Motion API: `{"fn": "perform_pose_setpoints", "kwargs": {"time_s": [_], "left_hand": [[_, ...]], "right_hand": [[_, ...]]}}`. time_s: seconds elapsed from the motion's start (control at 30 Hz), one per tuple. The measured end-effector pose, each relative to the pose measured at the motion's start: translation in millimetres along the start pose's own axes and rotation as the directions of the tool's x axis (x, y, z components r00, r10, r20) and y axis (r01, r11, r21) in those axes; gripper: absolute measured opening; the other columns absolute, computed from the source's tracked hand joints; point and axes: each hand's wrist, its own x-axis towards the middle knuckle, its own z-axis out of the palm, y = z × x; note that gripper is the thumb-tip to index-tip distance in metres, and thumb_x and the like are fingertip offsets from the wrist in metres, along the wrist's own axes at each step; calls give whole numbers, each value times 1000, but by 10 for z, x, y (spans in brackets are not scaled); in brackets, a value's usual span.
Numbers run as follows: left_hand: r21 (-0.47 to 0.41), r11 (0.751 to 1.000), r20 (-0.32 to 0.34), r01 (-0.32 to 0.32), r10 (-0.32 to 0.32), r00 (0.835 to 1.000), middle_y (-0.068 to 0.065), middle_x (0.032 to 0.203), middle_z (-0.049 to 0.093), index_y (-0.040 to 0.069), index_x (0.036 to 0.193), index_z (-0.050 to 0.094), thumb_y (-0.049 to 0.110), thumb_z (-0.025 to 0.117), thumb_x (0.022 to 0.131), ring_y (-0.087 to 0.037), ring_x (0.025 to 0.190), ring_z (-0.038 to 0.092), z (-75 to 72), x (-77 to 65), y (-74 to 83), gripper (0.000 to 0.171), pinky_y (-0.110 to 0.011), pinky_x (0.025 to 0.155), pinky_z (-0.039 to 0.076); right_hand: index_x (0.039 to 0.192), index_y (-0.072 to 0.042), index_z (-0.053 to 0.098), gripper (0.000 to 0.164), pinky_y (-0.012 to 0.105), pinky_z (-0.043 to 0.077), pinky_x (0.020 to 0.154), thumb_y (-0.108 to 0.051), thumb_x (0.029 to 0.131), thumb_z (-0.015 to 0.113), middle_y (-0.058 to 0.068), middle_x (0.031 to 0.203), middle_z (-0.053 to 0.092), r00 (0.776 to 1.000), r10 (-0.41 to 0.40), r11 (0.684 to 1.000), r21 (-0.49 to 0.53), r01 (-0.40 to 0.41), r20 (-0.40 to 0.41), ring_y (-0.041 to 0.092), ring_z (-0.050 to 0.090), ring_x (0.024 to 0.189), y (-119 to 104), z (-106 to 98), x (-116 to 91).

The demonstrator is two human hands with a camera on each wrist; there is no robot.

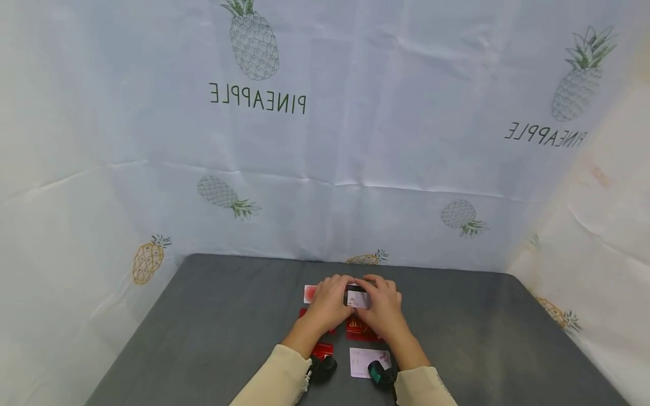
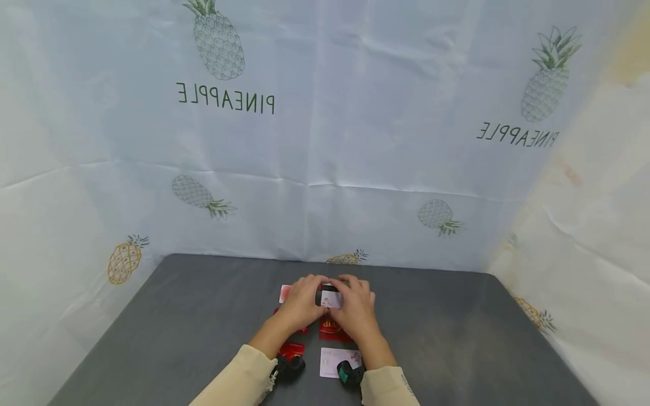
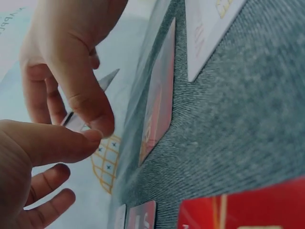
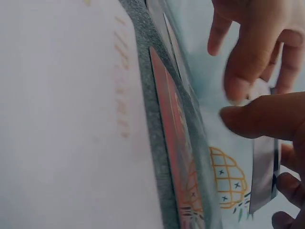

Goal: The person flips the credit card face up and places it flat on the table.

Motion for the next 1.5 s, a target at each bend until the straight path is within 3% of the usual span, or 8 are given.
{"fn": "perform_pose_setpoints", "kwargs": {"time_s": [0.17,0.3,0.5,0.6,0.67,1.07,1.3,1.5], "left_hand": [[-30,1000,-14,-8,7,1000,-7,125,60,18,141,49,22,87,73,-28,118,55,-1,16,-23,78,-49,104,41],[-30,1000,19,-5,6,1000,-7,129,57,17,143,49,22,87,73,-29,124,51,-8,15,-57,81,-50,109,37],[-63,998,57,5,-1,998,-4,131,55,19,137,56,25,86,75,-27,126,47,-31,3,-90,69,-54,109,35],[-73,997,58,11,-7,998,-3,130,55,19,133,59,25,86,76,-27,125,47,-45,7,-89,63,-54,107,36],[-76,997,56,16,-11,998,-3,129,56,19,131,60,24,85,76,-26,124,47,-48,9,-95,60,-53,106,37],[-52,998,46,40,-38,998,-4,127,56,17,122,65,24,86,75,-28,125,46,-71,-2,-136,52,-58,106,34],[-33,998,41,47,-46,998,-5,127,56,17,123,64,26,86,75,-29,125,46,-59,-5,-122,53,-60,107,32],[-41,997,19,72,-71,997,-7,127,57,15,127,63,26,85,76,-30,124,47,-61,-7,-140,56,-59,106,33]], "right_hand": [[130,-17,62,61,54,46,91,-6,73,82,6,129,57,996,87,956,278,-89,20,29,55,113,78,15,-7],[132,-18,57,64,47,53,90,2,75,78,6,130,57,982,153,817,545,-186,106,30,62,112,141,11,-28],[133,-15,50,63,30,57,77,6,79,74,14,133,56,959,133,605,745,-279,251,29,64,105,209,-12,-10],[135,-12,47,64,29,57,78,6,80,73,19,130,57,950,101,561,772,-300,295,26,64,97,237,-33,4],[135,-12,48,64,29,56,80,4,79,75,19,127,59,947,96,574,760,-305,307,24,64,95,247,-44,7],[131,-16,57,62,40,53,83,-14,75,84,8,125,59,940,203,837,450,-312,275,22,58,96,244,-14,-2],[138,-15,55,67,61,36,106,-22,77,83,12,141,54,923,247,875,342,-343,294,34,49,130,326,-27,5],[133,-13,58,60,63,34,107,-23,78,82,13,133,59,913,281,873,316,-372,297,36,50,127,398,-19,14]]}}
